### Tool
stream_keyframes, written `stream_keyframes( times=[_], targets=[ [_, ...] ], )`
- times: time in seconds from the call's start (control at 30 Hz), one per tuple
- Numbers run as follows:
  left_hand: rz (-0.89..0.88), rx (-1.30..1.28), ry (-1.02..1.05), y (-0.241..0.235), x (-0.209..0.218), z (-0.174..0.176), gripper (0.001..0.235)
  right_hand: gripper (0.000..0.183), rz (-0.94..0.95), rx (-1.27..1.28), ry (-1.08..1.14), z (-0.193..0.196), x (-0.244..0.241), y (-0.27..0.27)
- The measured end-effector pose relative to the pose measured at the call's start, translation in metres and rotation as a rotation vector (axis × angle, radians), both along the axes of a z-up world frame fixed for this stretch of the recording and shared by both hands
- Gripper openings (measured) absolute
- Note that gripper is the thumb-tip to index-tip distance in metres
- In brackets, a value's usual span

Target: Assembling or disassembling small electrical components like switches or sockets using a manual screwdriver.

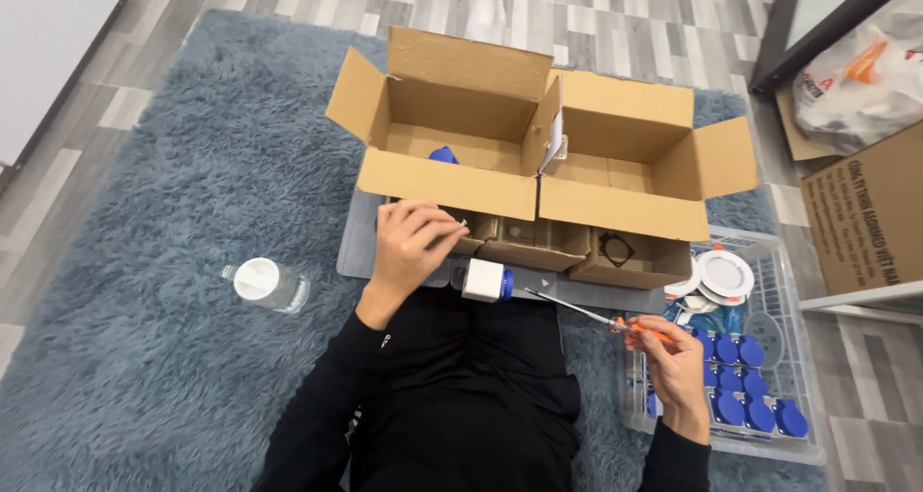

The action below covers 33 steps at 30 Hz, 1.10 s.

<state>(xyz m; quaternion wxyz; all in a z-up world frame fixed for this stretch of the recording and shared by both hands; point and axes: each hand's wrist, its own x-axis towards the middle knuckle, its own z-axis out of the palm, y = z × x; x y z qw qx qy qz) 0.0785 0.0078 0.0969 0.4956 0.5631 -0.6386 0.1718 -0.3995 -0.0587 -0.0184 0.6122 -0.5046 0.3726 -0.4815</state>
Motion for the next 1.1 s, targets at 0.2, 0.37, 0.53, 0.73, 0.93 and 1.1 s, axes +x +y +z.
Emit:
stream_keyframes(
  times=[0.2, 0.37, 0.53, 0.73, 0.93, 1.1],
  targets=[
    [-0.003, -0.039, 0.052, 0.0, 0.003, -0.003, 0.022, 0.024, 0.054, -0.036, -0.073, 0.007, 0.005, 0.004],
    [-0.155, -0.009, -0.016, 0.014, -0.022, -0.014, 0.015, 0.033, 0.066, -0.016, -0.073, 0.002, -0.002, 0.006],
    [-0.344, 0.208, -0.011, 0.022, -0.041, -0.021, 0.04, 0.031, 0.038, -0.014, -0.023, 0.007, 0.002, 0.009],
    [-0.375, 0.369, -0.083, 0.007, -0.042, -0.064, 0.073, 0.028, -0.075, -0.035, -0.004, -0.008, 0.009, 0.007],
    [-0.367, 0.283, -0.107, -0.001, -0.039, -0.092, 0.068, 0.027, -0.12, -0.04, 0.023, -0.015, 0.007, 0.01],
    [-0.414, 0.174, -0.125, -0.005, -0.037, -0.104, 0.049, 0.029, -0.092, -0.069, 0.009, -0.035, -0.004, 0.007]
  ],
)
